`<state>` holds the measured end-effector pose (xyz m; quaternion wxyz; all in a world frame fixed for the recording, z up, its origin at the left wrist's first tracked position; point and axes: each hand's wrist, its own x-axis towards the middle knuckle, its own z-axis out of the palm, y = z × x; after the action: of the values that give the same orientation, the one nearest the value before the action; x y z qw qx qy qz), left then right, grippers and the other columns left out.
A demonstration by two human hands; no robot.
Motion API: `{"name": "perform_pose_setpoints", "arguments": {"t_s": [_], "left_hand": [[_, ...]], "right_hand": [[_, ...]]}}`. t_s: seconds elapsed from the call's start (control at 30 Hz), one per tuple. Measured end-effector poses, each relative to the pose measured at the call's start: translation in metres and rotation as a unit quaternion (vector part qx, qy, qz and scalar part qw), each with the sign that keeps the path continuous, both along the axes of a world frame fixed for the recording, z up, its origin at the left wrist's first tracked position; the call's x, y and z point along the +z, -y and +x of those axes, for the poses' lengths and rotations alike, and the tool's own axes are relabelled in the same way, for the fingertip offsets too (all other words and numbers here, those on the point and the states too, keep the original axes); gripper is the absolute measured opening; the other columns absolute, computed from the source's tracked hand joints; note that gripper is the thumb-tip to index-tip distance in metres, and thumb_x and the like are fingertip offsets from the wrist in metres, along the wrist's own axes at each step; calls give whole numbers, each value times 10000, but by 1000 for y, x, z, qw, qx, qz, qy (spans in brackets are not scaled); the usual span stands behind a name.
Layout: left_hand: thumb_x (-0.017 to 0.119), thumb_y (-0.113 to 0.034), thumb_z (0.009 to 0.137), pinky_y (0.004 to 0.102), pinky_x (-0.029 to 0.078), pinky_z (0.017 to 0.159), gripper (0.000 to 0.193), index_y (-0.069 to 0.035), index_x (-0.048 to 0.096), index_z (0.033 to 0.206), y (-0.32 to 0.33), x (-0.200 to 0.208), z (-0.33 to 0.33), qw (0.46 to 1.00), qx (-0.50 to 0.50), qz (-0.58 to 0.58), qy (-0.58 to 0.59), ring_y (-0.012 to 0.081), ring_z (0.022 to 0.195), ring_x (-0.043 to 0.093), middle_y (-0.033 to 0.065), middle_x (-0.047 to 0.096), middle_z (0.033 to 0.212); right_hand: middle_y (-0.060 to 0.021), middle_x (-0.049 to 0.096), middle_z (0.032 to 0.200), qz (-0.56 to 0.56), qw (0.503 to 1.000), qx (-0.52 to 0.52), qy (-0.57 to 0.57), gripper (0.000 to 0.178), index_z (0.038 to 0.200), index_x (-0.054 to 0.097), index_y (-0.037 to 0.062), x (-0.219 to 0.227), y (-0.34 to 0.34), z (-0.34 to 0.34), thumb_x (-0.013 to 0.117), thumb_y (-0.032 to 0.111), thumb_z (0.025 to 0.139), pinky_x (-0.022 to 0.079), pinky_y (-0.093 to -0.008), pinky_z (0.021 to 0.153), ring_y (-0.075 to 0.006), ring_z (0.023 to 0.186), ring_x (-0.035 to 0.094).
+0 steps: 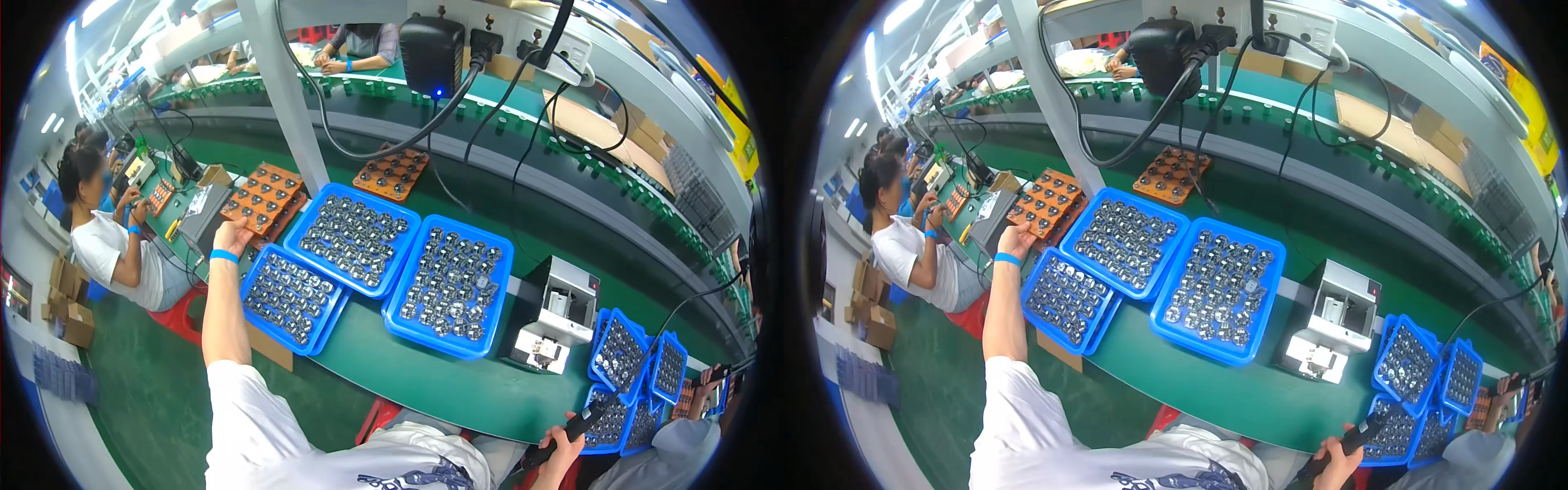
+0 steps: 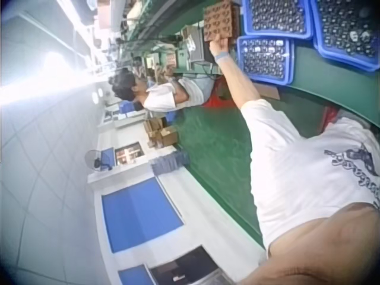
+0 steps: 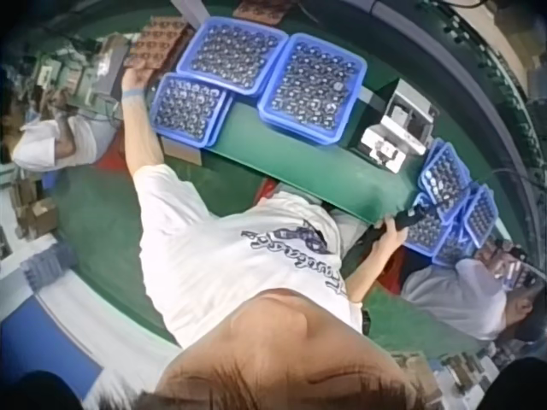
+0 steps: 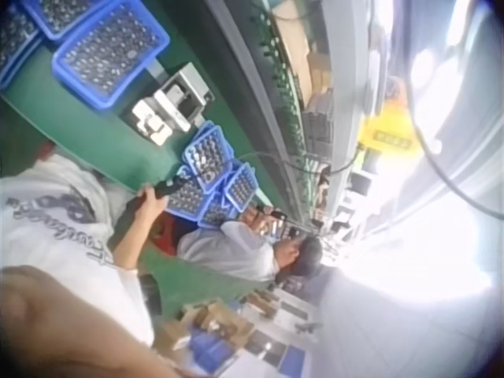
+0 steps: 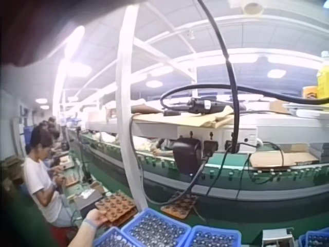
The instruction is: Assembling small electronic components onto a panel using an electric screwdriver.
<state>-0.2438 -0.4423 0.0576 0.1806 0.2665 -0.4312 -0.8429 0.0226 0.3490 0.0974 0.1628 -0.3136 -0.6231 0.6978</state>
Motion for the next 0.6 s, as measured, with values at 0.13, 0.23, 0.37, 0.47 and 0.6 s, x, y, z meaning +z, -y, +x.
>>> {"name": "perform_pose_setpoints", "arguments": {"t_s": [0.13, 0.23, 0.37, 0.47, 0.6], "left_hand": [[506, 47, 941, 469, 522, 1002, 365, 41, 491, 1305, -23, 29, 24, 994, 15, 2, -108, 329, 1168, 600, 176, 600, 1272], [517, 34, 945, 452, 484, 1051, 383, 30, 482, 1326, -44, 71, 68, 994, 21, -29, -107, 311, 1200, 584, 171, 587, 1306], [559, 33, 915, 433, 475, 1061, 451, 26, 462, 1355, -112, 112, 164, 988, 15, -48, -143, 282, 1219, 580, 141, 589, 1330], [562, 20, 910, 464, 462, 1078, 527, 34, 403, 1412, -176, 104, 196, 986, -60, -31, -153, 293, 1259, 556, 153, 544, 1387], [627, -8, 878, 470, 450, 1085, 564, 58, 407, 1394, -253, 106, 266, 982, -123, -48, -133, 300, 1267, 552, 153, 548, 1377]], "right_hand": [[-79, 525, 656, -13, 1000, 4, 2, 438, 1205, 518, -30, 12, 7, -4, 586, -23, 772, 424, -286, 415, -166, 443, 493], [-69, 510, 642, -14, 1000, 19, -16, 439, 1205, 515, -38, 8, 1, -1, 586, -20, 772, 422, -286, 416, -165, 443, 491], [-58, 495, 628, -10, 999, 35, -38, 448, 1215, 512, -43, 9, 4, -2, 586, -19, 774, 420, -285, 416, -161, 443, 487], [-37, 477, 652, 5, 999, 18, -36, 449, 1223, 516, -33, 17, 7, -2, 588, -17, 780, 420, -285, 427, -153, 454, 487], [-22, 472, 752, -38, 995, 53, -77, 480, 1242, 525, -5, 30, 21, 1, 611, -19, 770, 424, -280, 444, -138, 477, 499]]}}
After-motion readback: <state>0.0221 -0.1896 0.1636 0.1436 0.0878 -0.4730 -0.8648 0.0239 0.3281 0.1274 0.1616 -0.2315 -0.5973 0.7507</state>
